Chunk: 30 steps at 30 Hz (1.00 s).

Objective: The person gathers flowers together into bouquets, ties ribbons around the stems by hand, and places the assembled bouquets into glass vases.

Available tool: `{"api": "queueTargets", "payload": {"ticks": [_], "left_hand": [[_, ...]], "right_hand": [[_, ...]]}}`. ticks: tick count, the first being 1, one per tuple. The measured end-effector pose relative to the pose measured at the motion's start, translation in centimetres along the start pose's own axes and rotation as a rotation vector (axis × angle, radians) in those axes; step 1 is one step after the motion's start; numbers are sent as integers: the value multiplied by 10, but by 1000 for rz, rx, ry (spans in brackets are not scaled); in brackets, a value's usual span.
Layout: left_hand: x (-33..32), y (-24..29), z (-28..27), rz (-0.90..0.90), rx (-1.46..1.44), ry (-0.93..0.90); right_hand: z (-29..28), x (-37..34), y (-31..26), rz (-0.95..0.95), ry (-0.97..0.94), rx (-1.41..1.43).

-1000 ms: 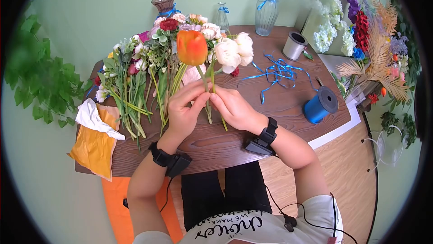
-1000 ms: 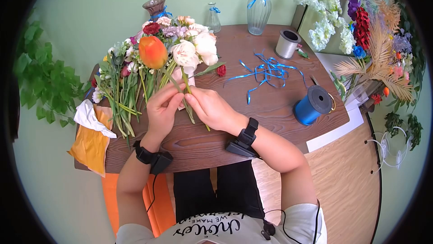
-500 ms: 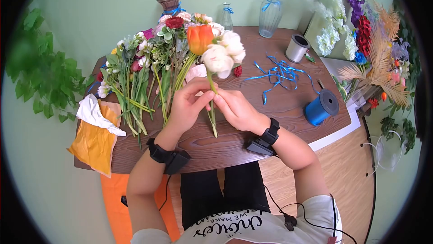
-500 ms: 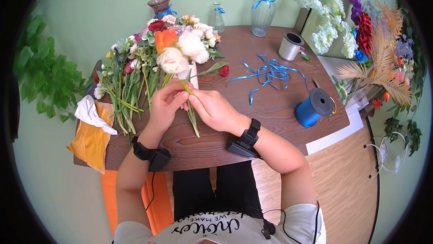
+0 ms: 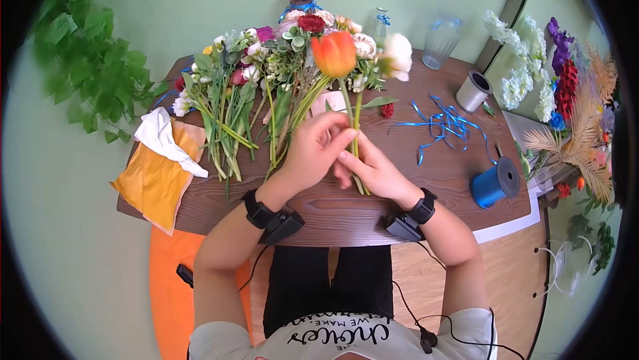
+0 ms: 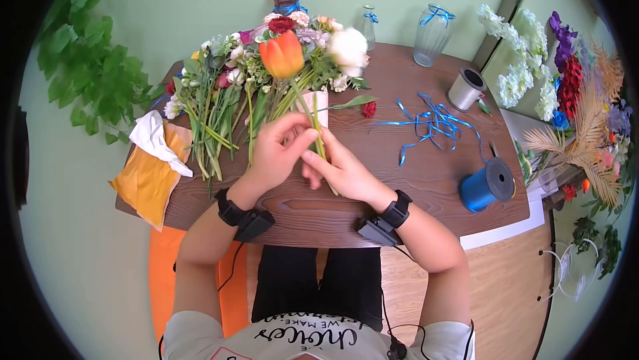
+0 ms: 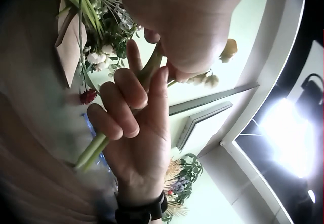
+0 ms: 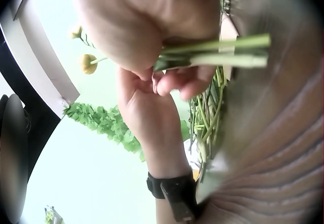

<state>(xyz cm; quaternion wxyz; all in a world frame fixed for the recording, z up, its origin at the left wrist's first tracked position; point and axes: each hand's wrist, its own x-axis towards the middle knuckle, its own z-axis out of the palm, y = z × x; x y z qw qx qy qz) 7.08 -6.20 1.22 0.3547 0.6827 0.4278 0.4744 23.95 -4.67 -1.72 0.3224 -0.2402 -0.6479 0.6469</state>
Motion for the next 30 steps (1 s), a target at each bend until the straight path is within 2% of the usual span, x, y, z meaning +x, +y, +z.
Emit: {"api": "queueTargets", "payload": {"ticks": [3,5,7,9,10,12,15,17,18,21,22,25,28,30], "left_hand": [[5,-12,7,334,97,128],[7,-13,7,377,107,155],[7,-14,5,418,104,182],[12,-12,-2,513,166,295],[15,-10,-7,561,197,351],[22,-8,-35,577,674,501],[32,-31,-85,386,902,713],[25,-31,-109,55,900,820],[21,-42,-125,-70,986,811],[15,-72,-156,-163,1079,927],[13,-77,-164,-301,1133,903],[12,-97,-181,-574,1016,801],[9,-108,-187,-691,1010,507],[8,-102,-185,-710,1025,494]], "right_hand": [[5,-2,0,63,64,-44],[3,-2,-1,75,93,-157],[8,-1,-4,-76,189,-257],[9,-1,-4,-109,274,-244],[6,-3,-4,-64,311,-184],[2,-4,-6,-18,374,-54],[-7,-2,-9,-66,427,2],[-10,-2,-7,-70,434,-4],[-9,-3,-7,-69,435,10],[-8,-2,-7,-67,436,10],[-7,-2,-6,-64,434,3],[-6,-3,-3,-62,411,-25],[-5,-2,-5,-50,388,-64],[-4,-2,-4,-64,380,-86]]}}
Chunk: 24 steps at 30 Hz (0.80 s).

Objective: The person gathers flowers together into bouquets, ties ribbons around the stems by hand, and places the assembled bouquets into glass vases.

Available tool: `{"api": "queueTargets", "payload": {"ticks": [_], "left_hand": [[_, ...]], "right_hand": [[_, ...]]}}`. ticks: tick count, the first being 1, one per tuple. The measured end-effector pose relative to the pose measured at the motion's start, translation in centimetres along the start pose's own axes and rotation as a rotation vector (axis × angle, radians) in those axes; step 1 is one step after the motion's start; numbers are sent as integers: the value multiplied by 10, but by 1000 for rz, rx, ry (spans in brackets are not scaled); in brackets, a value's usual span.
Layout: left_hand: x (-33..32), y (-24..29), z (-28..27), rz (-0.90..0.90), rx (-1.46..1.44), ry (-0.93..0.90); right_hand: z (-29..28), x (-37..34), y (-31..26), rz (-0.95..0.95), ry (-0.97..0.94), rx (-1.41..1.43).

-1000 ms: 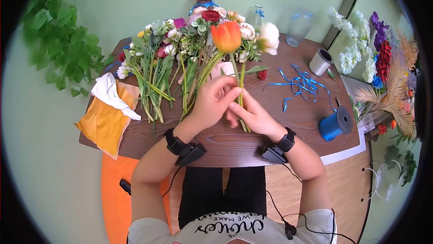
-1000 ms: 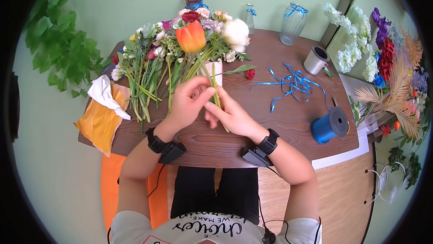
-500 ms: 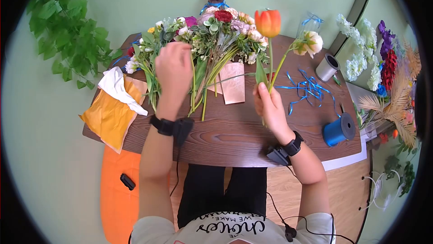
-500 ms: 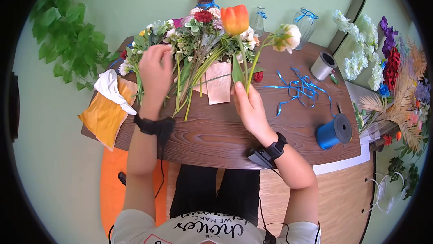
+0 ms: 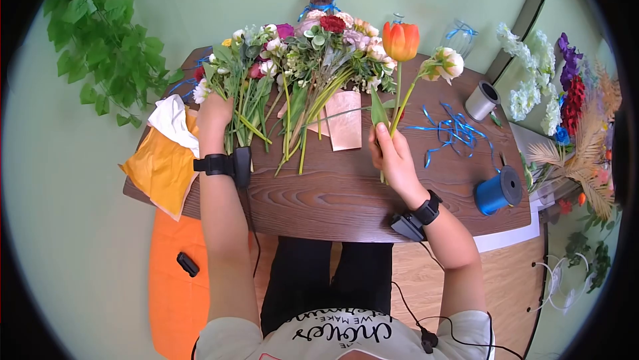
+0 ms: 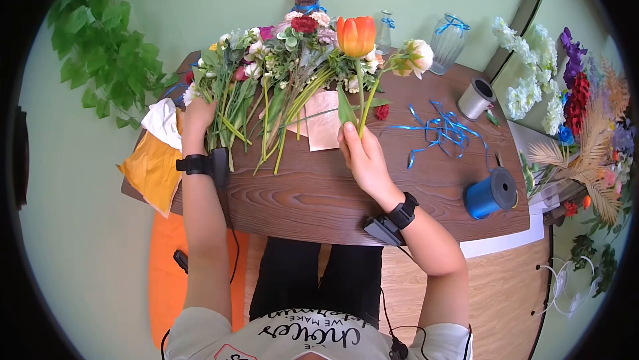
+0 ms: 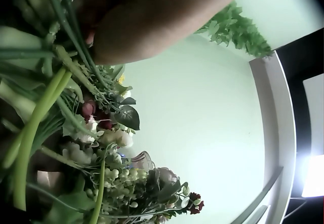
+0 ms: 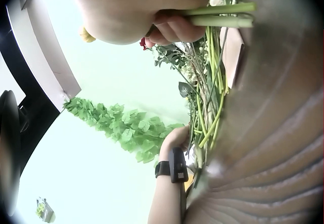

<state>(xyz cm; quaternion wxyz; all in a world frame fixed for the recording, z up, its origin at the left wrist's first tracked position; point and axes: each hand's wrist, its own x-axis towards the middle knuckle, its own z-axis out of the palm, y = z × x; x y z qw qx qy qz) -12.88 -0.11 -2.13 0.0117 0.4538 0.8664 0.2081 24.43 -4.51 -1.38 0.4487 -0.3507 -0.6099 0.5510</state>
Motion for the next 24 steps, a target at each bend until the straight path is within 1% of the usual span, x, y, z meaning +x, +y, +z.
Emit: {"api": "queueTargets", "payload": {"ticks": [1,4,7,10,13,14,15,17,19,20,21,24], "left_hand": [[-1,3,-2,-1,10,-4],[2,5,-3,18,-59,195],[-16,26,-21,25,-286,530],[-45,55,-48,261,-595,787],[-60,73,-40,595,-895,787],[-67,82,-36,648,-941,696],[-79,91,-35,668,-1054,530],[-98,104,-24,630,-1355,61],[-117,121,-11,728,-1330,-150],[-129,126,-8,744,-1280,-251],[-139,130,-6,755,-1228,-348],[-155,137,7,721,-1242,-579]], "right_hand": [[0,1,1,-13,-2,-10],[0,1,0,-18,-6,-9],[-2,1,2,-2,0,4],[-1,1,1,-11,-10,15],[1,0,1,-14,-17,22],[0,0,3,-14,-21,17],[0,-1,3,-23,-19,6],[1,0,1,-43,-20,-14],[2,0,1,-63,-7,-5],[2,-1,-1,-69,-1,-4],[3,-1,-2,-74,1,-5],[4,-2,-4,-114,-15,11]]}}
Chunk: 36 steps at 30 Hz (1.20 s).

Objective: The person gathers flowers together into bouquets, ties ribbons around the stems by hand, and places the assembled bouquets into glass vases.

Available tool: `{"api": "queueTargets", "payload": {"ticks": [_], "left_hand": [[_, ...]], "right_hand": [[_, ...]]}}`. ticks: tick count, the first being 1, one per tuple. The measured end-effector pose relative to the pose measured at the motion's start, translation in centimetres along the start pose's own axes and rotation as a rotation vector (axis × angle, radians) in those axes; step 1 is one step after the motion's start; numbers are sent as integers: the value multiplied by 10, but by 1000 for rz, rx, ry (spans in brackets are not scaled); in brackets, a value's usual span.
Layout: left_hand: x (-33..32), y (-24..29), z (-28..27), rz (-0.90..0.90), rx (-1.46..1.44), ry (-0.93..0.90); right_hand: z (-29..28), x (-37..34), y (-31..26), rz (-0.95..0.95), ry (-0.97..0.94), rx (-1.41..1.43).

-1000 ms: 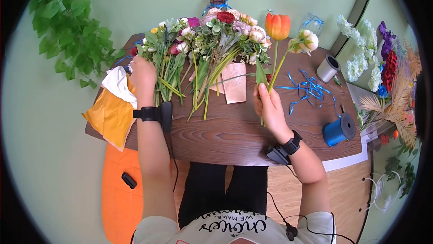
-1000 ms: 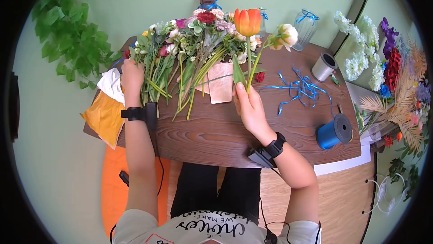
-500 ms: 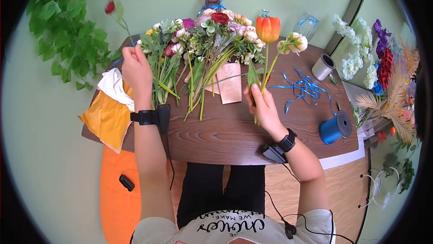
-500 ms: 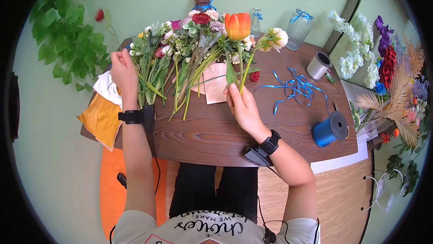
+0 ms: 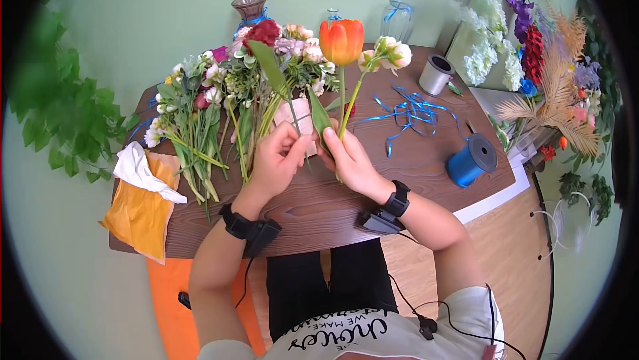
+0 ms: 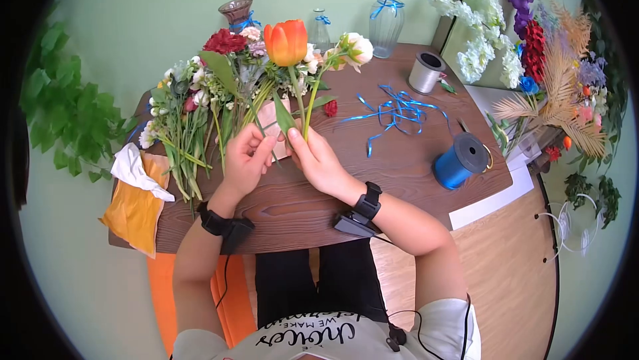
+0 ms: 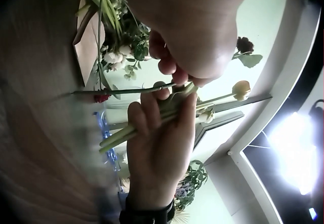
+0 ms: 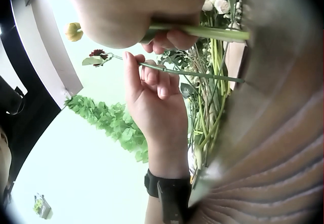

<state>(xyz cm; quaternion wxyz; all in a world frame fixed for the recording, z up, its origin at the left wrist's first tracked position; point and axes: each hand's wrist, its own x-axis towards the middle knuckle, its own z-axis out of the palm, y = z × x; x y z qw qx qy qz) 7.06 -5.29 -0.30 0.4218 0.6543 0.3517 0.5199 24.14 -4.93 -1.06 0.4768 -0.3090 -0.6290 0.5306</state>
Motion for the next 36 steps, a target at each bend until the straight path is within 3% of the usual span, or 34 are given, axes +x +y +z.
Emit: {"api": "queueTargets", "payload": {"ticks": [3,6,8,11,12,15,19,22,28,29,31,34,36], "left_hand": [[-1,0,7,136,88,49],[0,-6,4,280,351,100],[-2,-6,10,282,278,148],[-2,1,11,304,257,170],[-3,3,10,310,264,170],[3,0,1,566,535,200],[6,4,-9,612,579,189],[11,10,-26,672,741,297],[22,-4,-100,253,1203,667],[15,-11,-124,50,1308,704],[10,-20,-142,-230,1349,718],[8,-27,-152,-375,1285,620],[7,-29,-152,-369,1302,623]], "right_hand": [[1,-2,-3,-75,-51,-131],[0,-5,-10,-108,-111,-266],[-1,-6,-13,-53,-139,-288],[-1,-2,-10,-240,-156,-339],[0,-3,-10,-248,-155,-371],[4,-6,-14,-250,-149,-434],[7,-8,-20,-206,-94,-439],[4,-8,-18,-185,-10,-406],[-1,-4,-11,-166,124,-311],[-2,-4,-8,-170,132,-305],[-1,-3,-7,-162,133,-290],[0,-3,-9,-130,113,-257],[-2,-1,-2,-128,97,-240]]}}
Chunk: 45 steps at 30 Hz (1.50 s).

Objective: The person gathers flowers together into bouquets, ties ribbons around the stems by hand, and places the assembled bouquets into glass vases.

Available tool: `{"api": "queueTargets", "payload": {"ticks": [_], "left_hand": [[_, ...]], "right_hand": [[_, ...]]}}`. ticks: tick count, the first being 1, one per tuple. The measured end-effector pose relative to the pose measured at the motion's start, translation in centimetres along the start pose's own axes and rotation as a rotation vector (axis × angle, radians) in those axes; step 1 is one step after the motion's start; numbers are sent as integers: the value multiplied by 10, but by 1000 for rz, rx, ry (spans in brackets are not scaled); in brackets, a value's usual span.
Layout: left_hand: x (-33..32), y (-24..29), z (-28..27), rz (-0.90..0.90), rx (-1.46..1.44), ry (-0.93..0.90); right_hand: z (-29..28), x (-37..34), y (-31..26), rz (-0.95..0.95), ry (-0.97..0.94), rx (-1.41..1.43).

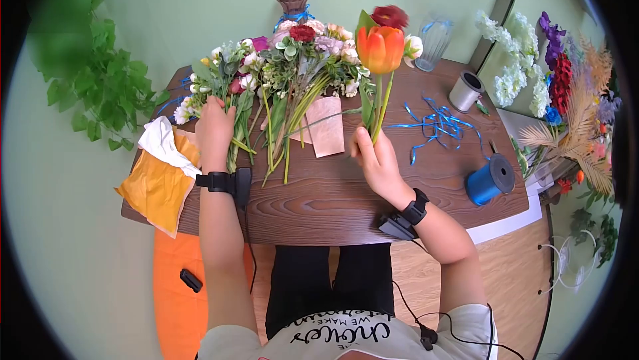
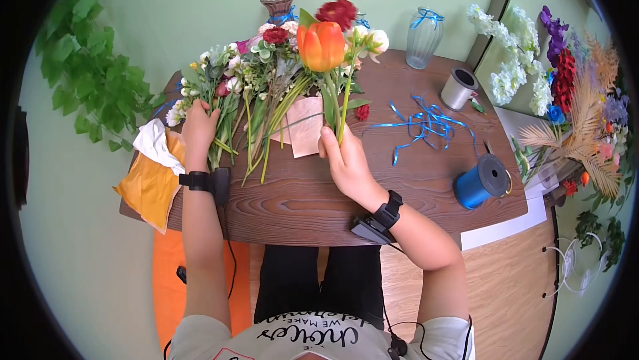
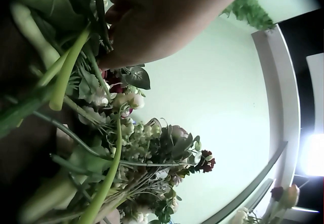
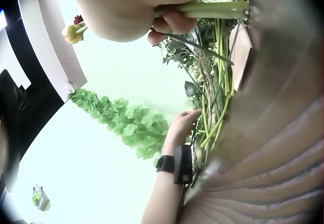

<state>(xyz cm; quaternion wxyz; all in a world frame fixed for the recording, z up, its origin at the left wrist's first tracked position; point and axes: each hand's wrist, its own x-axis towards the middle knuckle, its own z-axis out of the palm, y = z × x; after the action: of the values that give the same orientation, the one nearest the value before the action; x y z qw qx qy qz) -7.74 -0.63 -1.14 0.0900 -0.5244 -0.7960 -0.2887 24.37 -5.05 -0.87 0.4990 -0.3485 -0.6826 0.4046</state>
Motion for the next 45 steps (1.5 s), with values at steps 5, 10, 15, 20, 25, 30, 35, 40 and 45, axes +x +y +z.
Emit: {"api": "queueTargets", "payload": {"ticks": [5,10,15,20,25,30,35,40,45], "left_hand": [[3,2,2,-24,-57,28],[2,20,-9,-86,-332,187],[-19,59,-16,225,-823,217],[-65,98,-12,412,-1181,-158],[-97,118,-13,584,-1133,-333],[-104,125,-10,675,-1180,-366],[-103,128,-15,739,-1139,-244],[-100,130,-16,857,-1021,-74],[-101,131,-11,854,-1027,48]], "right_hand": [[0,2,4,-30,-36,-18],[-1,1,6,-20,-35,-37],[1,0,5,-82,-39,-40],[2,1,4,-118,-4,25],[1,1,4,-154,-16,38],[3,-2,-3,-175,-46,18],[0,-2,-7,-179,-124,-26],[2,0,3,-184,-146,81],[4,-6,-1,-49,-138,215]]}}
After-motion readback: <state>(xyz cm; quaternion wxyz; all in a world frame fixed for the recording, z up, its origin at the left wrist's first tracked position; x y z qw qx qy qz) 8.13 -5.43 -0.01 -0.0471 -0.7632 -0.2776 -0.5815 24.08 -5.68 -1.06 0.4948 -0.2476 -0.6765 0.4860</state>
